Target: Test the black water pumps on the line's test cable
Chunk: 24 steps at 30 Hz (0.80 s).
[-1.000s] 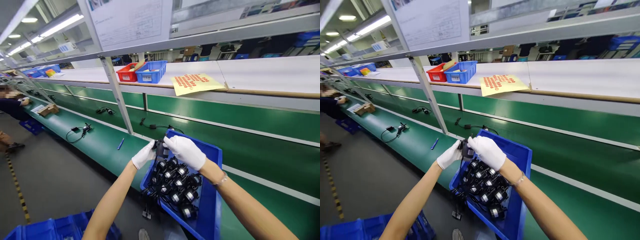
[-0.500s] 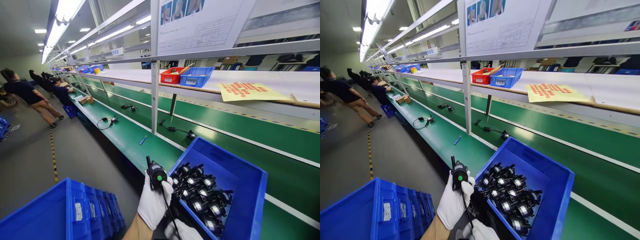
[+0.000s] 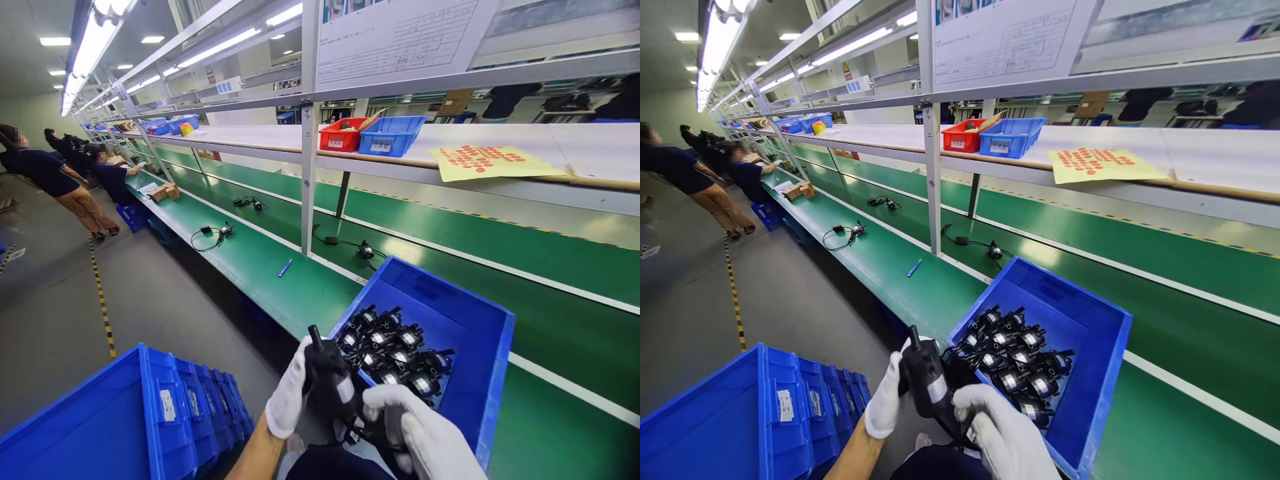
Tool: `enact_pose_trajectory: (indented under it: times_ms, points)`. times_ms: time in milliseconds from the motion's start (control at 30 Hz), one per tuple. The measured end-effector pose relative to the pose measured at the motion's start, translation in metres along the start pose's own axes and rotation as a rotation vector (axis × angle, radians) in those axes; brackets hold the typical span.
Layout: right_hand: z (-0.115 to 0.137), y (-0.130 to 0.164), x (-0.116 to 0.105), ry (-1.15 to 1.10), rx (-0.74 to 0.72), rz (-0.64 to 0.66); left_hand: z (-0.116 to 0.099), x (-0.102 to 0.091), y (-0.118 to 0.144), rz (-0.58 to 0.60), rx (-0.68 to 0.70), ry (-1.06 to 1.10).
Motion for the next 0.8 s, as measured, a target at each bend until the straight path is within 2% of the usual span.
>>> enact_pose_trajectory:
  times_ms: [67, 167, 267, 400, 500, 567, 633, 733, 800]
  points:
    - [-0.001, -0.006, 0.003, -0.041, 0.006, -0.010, -0.004, -0.003, 0.015, -0.054, 0.105, -0.231]
    - [-0.004, -0.012, 0.007, -0.103, 0.030, 0.059, -0.002, -0.007, 0.031, -0.144, 0.265, -0.582]
    - [-0.007, -0.012, 0.011, -0.192, -0.001, 0.138, 0.005, -0.011, 0.038, -0.197, 0.330, -0.683]
    - [-0.011, -0.012, 0.015, -0.250, -0.003, 0.138, 0.009, -0.014, 0.038, -0.242, 0.327, -0.687]
    - [-0.006, -0.016, 0.015, -0.196, 0.023, 0.073, 0.004, -0.010, 0.036, -0.273, 0.247, -0.622]
    - [0.003, -0.021, 0.012, -0.143, 0.039, -0.016, -0.002, -0.004, 0.037, -0.272, 0.187, -0.600]
    - [0.012, -0.027, 0.010, -0.163, 0.105, -0.073, -0.009, 0.001, 0.039, -0.243, 0.149, -0.582]
    - [0.022, -0.035, 0.010, -0.292, 0.297, -0.077, -0.022, 0.006, 0.045, -0.148, 0.128, -0.532]
    - [0.028, -0.037, 0.013, -0.316, 0.355, -0.125, -0.028, 0.009, 0.045, -0.099, 0.109, -0.509]
Point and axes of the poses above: each hand's wrist, its own y-axis away from the middle knuckle, its own x-axis out of the palm, z = x × y, the point moved 1 cm from there along -y, towards the middle knuckle, and after that the axes turned 11 degrees about -y, right-handed, at the moved point
